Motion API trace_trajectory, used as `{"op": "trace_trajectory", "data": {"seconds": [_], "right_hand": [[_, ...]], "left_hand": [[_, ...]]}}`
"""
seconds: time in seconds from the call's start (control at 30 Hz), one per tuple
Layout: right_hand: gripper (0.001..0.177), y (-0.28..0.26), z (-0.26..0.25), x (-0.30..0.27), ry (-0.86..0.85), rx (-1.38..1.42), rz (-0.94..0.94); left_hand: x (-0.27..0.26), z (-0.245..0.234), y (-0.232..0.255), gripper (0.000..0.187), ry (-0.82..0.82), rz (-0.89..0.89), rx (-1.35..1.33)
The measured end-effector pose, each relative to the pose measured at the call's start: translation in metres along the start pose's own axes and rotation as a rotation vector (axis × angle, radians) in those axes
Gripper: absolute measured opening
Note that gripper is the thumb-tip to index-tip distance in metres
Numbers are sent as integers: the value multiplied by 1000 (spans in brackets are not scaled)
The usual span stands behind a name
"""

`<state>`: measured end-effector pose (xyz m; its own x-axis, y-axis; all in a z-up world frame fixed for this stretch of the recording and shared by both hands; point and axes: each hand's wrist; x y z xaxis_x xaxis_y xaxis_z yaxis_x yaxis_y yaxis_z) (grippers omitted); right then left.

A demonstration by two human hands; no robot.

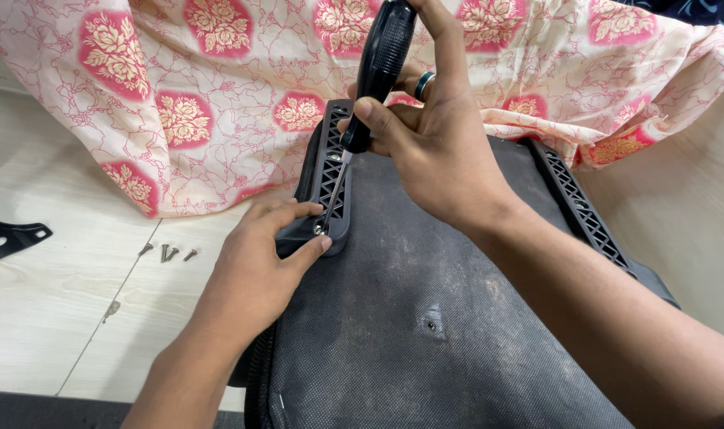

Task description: The person attaches a metal bracket to a gas lift pole and then secures a plastic frame to the underside of an office chair seat using a screwdriver and screws. The person works on the chair base and seat separately on a tiled floor.

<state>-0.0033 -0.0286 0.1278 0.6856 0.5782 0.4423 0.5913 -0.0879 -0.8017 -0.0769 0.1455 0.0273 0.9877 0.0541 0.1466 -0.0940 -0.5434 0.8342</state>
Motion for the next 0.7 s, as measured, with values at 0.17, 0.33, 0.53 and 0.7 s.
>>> {"op": "trace_trajectory", "data": {"seconds": [0.17, 0.33, 0.53, 0.7], "right_hand": [[78, -4, 15, -8, 75, -103, -13], [89, 8, 18, -10, 115, -83, -83], [77, 22, 16, -12, 91, -166, -81], [79, 27, 13, -12, 114, -18, 99]], "left_hand": [[-2, 11, 4, 34, 143, -8, -26], [0, 11, 10, 37, 150, -129, -49], [6, 7, 8, 32, 116, -184, -130], [9, 8, 1, 32, 88, -171, -176]]}}
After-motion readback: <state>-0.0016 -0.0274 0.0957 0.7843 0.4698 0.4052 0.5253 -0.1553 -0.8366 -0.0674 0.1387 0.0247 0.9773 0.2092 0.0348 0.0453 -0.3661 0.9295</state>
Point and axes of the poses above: each hand's wrist, its own x-axis towards the middle knuckle, its own z-axis out of the palm, y = z × x, and after that the axes turned 6 degrees about -y, right-handed
